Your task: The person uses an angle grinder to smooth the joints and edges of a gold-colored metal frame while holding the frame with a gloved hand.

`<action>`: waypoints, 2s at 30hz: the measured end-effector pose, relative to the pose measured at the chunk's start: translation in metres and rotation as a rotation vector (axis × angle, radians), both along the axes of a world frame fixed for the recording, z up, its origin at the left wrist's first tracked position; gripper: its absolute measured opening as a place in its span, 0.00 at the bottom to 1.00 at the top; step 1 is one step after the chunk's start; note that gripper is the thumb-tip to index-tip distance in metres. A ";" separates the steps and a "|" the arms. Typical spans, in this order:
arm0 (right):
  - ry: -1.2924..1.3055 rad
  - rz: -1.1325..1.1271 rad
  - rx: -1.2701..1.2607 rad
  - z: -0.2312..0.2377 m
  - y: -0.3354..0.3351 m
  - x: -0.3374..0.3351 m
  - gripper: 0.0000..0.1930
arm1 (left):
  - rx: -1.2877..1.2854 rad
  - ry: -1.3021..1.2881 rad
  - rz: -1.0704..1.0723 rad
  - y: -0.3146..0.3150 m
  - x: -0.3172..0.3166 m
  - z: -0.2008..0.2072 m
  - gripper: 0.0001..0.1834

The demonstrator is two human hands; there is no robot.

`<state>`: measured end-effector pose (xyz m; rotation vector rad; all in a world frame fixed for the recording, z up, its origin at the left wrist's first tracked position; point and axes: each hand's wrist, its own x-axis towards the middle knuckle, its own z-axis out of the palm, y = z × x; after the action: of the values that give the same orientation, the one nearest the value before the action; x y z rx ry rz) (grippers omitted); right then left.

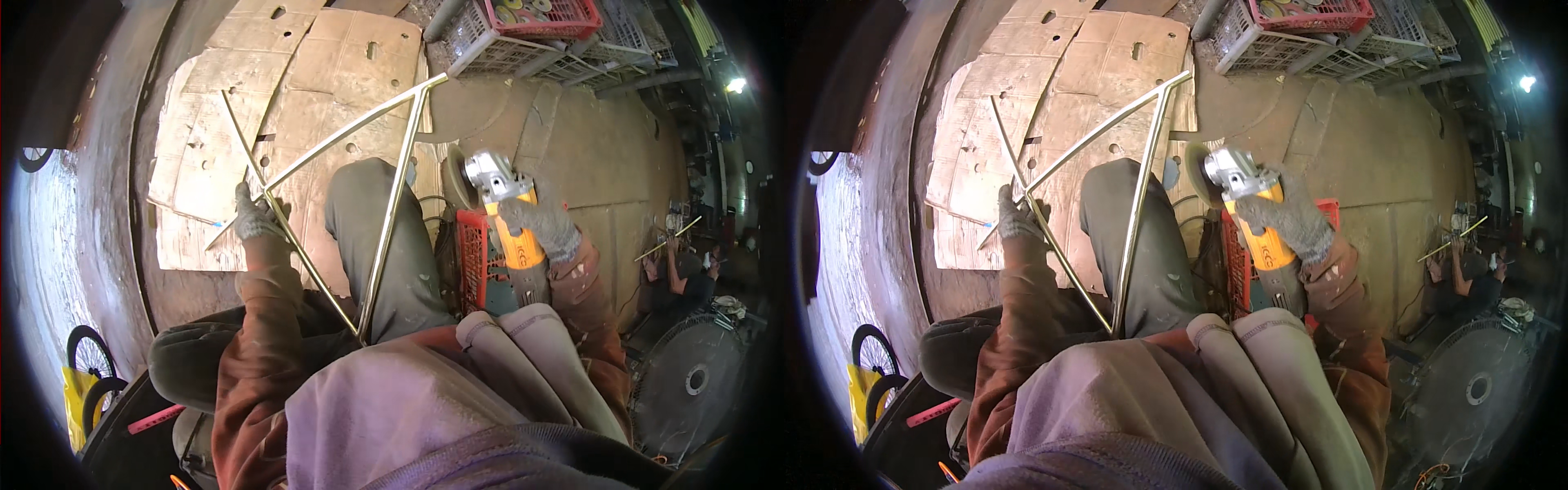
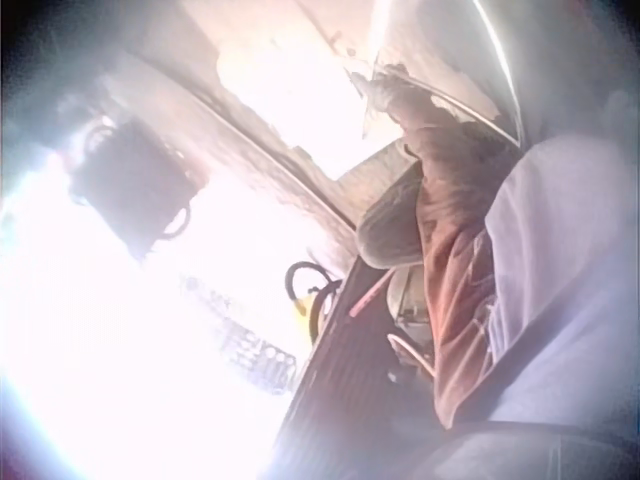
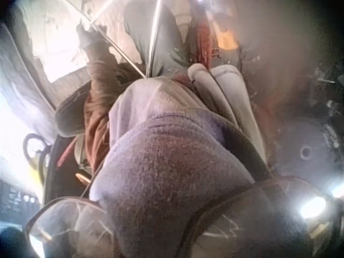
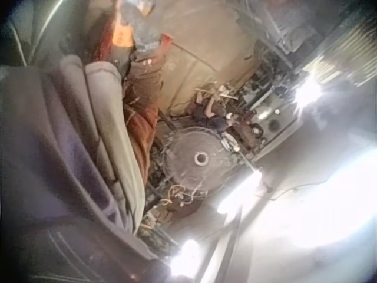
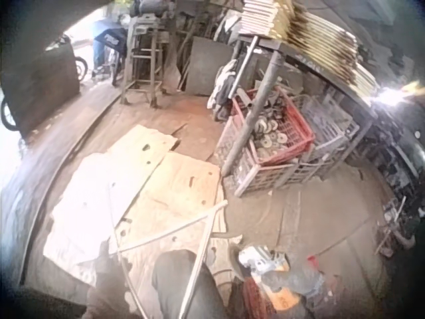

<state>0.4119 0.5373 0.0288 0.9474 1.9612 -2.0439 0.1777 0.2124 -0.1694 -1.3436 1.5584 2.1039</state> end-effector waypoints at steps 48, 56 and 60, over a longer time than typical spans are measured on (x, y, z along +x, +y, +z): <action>0.023 0.641 0.423 -0.016 -0.018 -0.091 0.36 | -0.117 0.700 -0.326 0.001 0.128 0.233 0.23; -0.121 0.478 0.288 0.002 0.004 -0.119 0.35 | -0.036 0.692 -0.355 0.006 0.130 0.228 0.23; -0.116 0.473 0.334 0.012 0.002 -0.126 0.32 | -0.028 0.692 -0.354 0.004 0.129 0.229 0.23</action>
<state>0.2860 0.5394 0.0411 0.5587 2.2358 -1.4089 0.3067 0.2166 0.0600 -0.2796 1.8767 2.4263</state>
